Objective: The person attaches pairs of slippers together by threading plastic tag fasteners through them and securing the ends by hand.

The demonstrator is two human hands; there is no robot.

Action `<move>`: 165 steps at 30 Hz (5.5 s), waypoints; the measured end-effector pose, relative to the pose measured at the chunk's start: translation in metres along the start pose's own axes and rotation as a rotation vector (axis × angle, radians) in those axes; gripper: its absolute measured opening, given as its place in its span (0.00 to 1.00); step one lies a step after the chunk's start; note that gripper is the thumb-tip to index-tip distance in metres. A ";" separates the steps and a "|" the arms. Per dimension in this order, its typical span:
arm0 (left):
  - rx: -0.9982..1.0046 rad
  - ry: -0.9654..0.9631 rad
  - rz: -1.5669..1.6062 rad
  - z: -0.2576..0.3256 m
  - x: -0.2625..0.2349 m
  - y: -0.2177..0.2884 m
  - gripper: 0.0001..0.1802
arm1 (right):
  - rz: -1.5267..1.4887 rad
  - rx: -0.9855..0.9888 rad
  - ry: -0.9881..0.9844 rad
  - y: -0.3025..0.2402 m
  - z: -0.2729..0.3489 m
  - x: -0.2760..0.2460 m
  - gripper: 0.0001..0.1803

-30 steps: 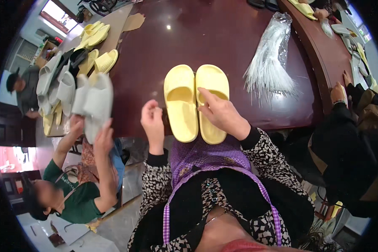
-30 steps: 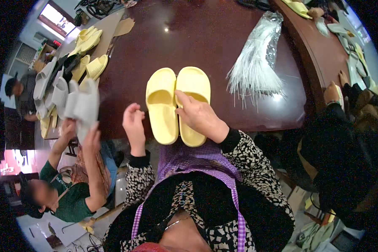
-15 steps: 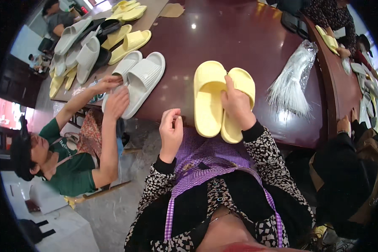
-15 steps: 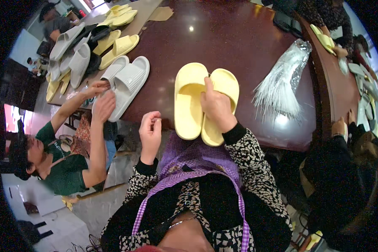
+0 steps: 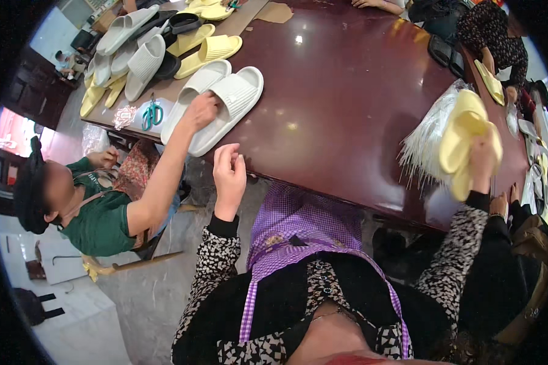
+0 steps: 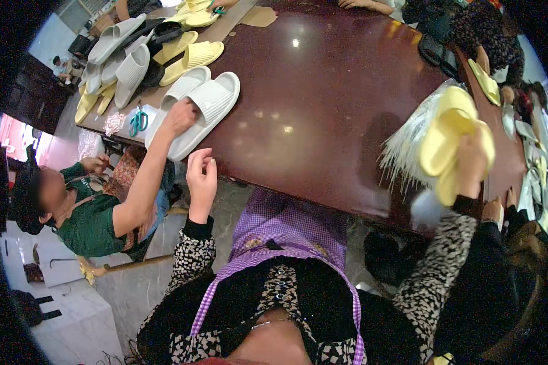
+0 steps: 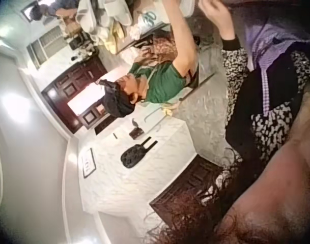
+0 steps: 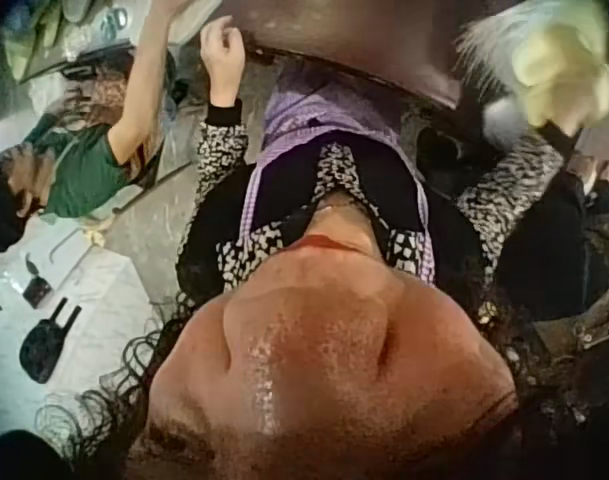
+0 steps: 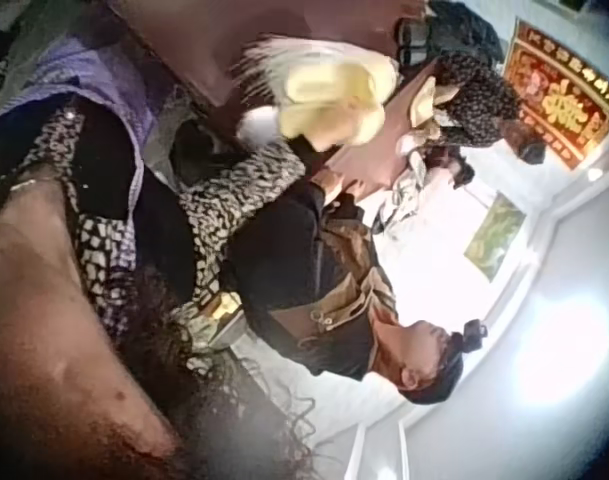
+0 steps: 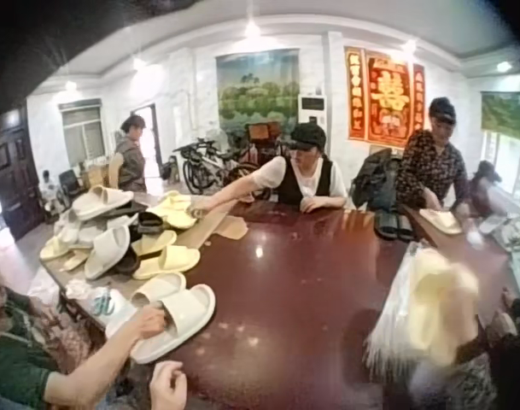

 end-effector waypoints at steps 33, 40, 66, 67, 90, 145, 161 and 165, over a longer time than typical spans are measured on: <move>0.166 -0.055 -0.484 -0.091 0.063 -0.034 0.21 | -0.651 -0.081 -0.080 -0.096 0.175 0.010 0.07; 0.099 -0.147 -0.612 -0.137 0.121 -0.044 0.22 | -0.681 -0.066 -0.055 -0.096 0.196 0.008 0.07; 0.164 -0.323 0.062 -0.028 0.188 0.091 0.15 | -0.661 0.047 0.156 -0.094 0.175 -0.003 0.11; 0.139 -0.317 0.078 -0.022 0.183 0.089 0.15 | -0.631 0.039 0.192 -0.090 0.173 -0.006 0.12; 0.427 -0.826 0.613 0.091 0.247 0.210 0.14 | -0.642 -0.116 0.071 -0.116 0.161 -0.015 0.05; -0.947 -0.622 0.932 0.065 0.089 0.087 0.06 | -0.926 -0.677 -0.198 -0.281 0.156 -0.064 0.15; 0.082 -0.465 0.455 -0.004 0.015 0.179 0.04 | -0.998 -0.521 0.002 -0.239 0.082 -0.109 0.08; 0.451 -0.355 0.348 0.002 0.007 0.202 0.06 | -1.017 -0.445 -0.151 -0.238 0.092 -0.081 0.07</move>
Point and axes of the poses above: each hand's wrist, its own z-axis away from the middle knuckle, its own x-axis out of the palm, y = z × x, the point moved 7 cm from there along -z, towards the middle knuckle, and after that the axes turned 13 degrees about y, right-handed, at the moved point
